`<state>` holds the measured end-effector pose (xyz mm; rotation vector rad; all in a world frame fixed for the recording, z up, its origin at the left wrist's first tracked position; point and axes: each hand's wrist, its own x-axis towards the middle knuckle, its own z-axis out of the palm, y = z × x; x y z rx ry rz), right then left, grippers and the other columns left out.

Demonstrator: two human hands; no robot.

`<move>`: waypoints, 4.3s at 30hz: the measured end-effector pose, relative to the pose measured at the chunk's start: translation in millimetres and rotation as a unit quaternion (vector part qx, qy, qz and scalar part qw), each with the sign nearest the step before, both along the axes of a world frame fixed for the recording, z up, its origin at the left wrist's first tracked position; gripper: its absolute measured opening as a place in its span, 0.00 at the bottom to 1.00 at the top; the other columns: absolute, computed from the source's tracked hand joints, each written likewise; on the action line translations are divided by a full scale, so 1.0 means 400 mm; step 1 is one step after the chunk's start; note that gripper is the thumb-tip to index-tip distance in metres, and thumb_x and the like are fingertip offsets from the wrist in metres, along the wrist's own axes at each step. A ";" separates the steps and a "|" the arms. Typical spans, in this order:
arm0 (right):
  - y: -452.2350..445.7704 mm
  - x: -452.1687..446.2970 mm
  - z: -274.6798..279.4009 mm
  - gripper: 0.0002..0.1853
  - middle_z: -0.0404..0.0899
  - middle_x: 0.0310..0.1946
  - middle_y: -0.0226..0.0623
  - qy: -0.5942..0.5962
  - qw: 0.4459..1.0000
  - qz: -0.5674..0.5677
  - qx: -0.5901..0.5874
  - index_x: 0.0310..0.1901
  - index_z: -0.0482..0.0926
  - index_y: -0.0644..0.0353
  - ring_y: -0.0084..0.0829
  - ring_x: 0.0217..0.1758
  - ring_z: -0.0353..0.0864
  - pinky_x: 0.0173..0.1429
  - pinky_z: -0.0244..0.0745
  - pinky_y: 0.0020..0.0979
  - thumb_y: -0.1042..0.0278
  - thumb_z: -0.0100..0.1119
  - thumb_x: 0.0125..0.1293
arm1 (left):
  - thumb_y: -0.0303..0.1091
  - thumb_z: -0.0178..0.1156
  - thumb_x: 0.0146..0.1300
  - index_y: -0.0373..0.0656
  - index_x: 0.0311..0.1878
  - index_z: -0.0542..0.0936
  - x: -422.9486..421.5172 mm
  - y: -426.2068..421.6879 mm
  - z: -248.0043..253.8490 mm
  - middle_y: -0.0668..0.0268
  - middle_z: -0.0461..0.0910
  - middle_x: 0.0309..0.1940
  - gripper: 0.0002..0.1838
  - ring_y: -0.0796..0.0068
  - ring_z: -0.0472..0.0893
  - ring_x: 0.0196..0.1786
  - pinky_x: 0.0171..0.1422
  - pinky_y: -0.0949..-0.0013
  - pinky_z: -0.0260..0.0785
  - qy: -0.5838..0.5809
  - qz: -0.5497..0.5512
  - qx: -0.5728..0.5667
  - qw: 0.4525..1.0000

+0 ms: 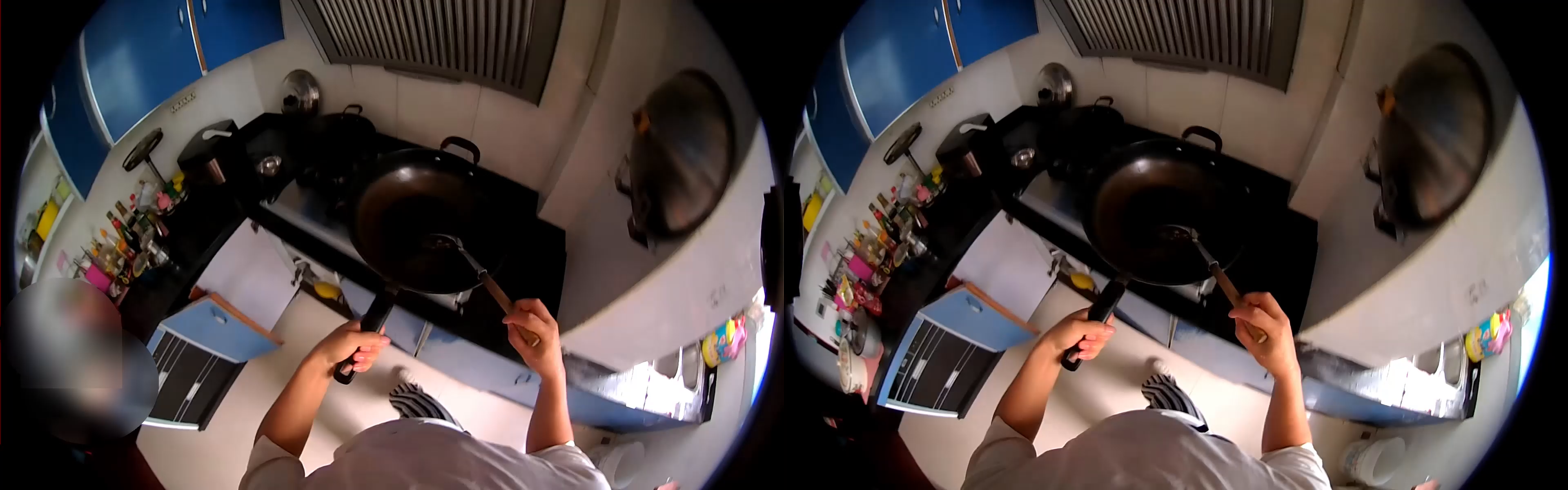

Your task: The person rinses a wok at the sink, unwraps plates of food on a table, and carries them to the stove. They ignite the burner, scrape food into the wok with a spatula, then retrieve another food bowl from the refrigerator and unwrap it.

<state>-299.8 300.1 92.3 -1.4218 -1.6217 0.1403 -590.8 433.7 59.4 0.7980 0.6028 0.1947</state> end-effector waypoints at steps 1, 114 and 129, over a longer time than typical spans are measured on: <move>0.049 0.025 -0.002 0.13 0.71 0.37 0.37 -0.007 1.000 -0.007 0.004 0.33 0.77 0.57 0.34 0.34 0.74 0.36 0.70 0.27 0.85 0.59 0.45 | 0.28 0.54 0.57 0.46 0.27 0.62 0.040 0.052 0.007 0.76 0.59 0.11 0.10 0.87 0.59 0.10 0.12 0.81 0.51 0.002 0.003 0.005 1.000; 0.503 -5.215 -0.518 0.20 0.73 0.44 0.37 0.184 0.671 0.538 -0.475 0.56 0.64 0.61 0.25 0.38 0.77 0.45 0.71 0.26 0.57 0.39 0.69 | 0.41 0.50 0.62 0.41 0.41 0.76 -4.865 -0.550 -0.603 0.62 0.77 0.36 0.13 0.67 0.76 0.37 0.47 0.64 0.70 -0.178 0.855 -0.156 0.461; 1.195 -5.610 -0.634 0.22 0.73 0.43 0.37 0.327 0.787 0.286 -0.438 0.56 0.64 0.62 0.25 0.37 0.77 0.43 0.71 0.25 0.53 0.42 0.68 | 0.38 0.53 0.58 0.41 0.42 0.73 -5.746 0.519 -0.555 0.61 0.73 0.37 0.12 0.68 0.73 0.36 0.44 0.65 0.70 -0.063 0.709 -0.149 0.686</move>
